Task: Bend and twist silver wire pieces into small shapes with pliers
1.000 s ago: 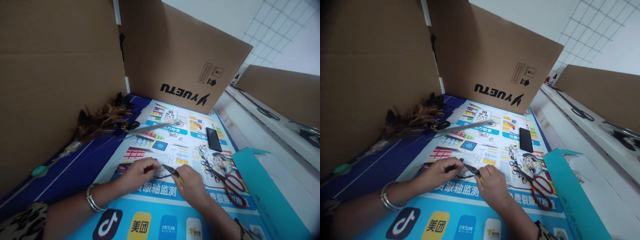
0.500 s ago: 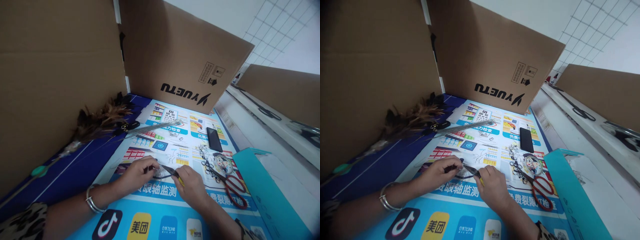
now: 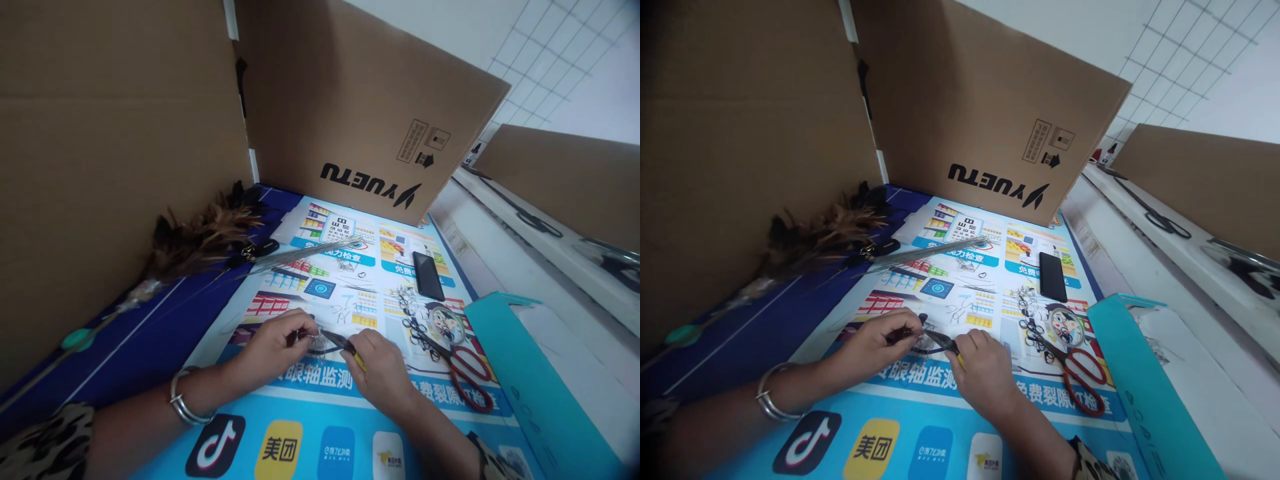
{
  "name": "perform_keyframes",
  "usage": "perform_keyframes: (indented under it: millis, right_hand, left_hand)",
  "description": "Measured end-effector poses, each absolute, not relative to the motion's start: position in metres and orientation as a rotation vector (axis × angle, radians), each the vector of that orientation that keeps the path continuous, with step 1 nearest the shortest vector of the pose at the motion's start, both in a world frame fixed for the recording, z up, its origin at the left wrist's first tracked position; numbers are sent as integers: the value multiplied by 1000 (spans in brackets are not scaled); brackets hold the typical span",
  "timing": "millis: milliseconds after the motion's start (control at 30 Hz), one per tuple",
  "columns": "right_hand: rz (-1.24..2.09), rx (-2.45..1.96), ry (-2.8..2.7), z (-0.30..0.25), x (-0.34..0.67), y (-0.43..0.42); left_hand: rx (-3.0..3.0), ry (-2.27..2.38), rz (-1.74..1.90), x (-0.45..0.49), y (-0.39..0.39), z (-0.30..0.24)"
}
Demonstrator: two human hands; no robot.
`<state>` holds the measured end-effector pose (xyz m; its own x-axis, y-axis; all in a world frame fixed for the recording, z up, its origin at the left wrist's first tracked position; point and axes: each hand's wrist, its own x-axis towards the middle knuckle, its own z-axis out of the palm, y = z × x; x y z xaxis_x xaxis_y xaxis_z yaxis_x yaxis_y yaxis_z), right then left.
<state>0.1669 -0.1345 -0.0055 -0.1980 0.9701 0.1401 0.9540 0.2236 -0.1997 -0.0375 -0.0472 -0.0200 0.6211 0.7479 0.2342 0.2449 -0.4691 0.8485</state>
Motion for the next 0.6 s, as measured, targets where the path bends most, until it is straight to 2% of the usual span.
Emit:
perform_keyframes:
  millis: [600]
  right_hand:
    - [91,-1814,-2259,-8,166,-135]
  left_hand:
    - [1999,828,760,-36,-50,-22]
